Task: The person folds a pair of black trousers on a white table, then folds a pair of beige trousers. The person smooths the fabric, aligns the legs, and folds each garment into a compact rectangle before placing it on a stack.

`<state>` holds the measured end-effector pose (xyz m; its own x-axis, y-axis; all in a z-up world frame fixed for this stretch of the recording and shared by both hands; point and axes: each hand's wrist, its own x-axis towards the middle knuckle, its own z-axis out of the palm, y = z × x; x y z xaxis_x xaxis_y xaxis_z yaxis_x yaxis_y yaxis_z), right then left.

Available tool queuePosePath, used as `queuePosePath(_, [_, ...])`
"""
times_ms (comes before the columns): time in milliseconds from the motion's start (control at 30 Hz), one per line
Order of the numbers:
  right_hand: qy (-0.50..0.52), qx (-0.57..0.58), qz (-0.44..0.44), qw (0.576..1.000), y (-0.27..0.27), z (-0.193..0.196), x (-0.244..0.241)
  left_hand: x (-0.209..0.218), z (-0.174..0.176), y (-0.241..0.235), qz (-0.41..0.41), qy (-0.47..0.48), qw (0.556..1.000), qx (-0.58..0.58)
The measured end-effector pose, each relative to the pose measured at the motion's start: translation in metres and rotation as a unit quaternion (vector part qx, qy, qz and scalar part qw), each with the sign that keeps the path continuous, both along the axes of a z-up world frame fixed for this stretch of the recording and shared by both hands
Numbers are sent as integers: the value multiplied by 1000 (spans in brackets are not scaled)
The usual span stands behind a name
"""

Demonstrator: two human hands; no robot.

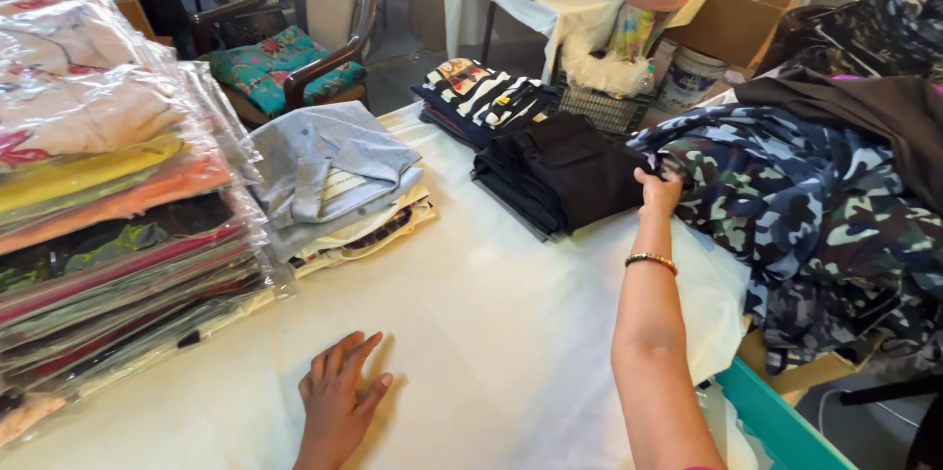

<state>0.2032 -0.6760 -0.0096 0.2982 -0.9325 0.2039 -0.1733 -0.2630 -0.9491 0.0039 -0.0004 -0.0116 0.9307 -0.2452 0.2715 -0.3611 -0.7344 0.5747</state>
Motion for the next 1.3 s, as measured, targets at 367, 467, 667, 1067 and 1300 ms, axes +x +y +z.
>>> queuePosePath(367, [-435,448,170,763,47,26,-3,2,-11,2,6,-14,1000,-8])
queuePosePath(467, [-321,332,197,865,56,32,3,2,-11,2,7,-21,1000,-9])
queuePosePath(667, [-324,105,284,896,49,41,22,-2,-8,3,6,-2,1000,2])
queuePosePath(1067, [211,-360,66,907,159,89,9,3,-10,3,-1,-27,999,17])
queuePosePath(1300, [460,-298,369,751,216,96,54,4,-14,4,0,-9,999,35])
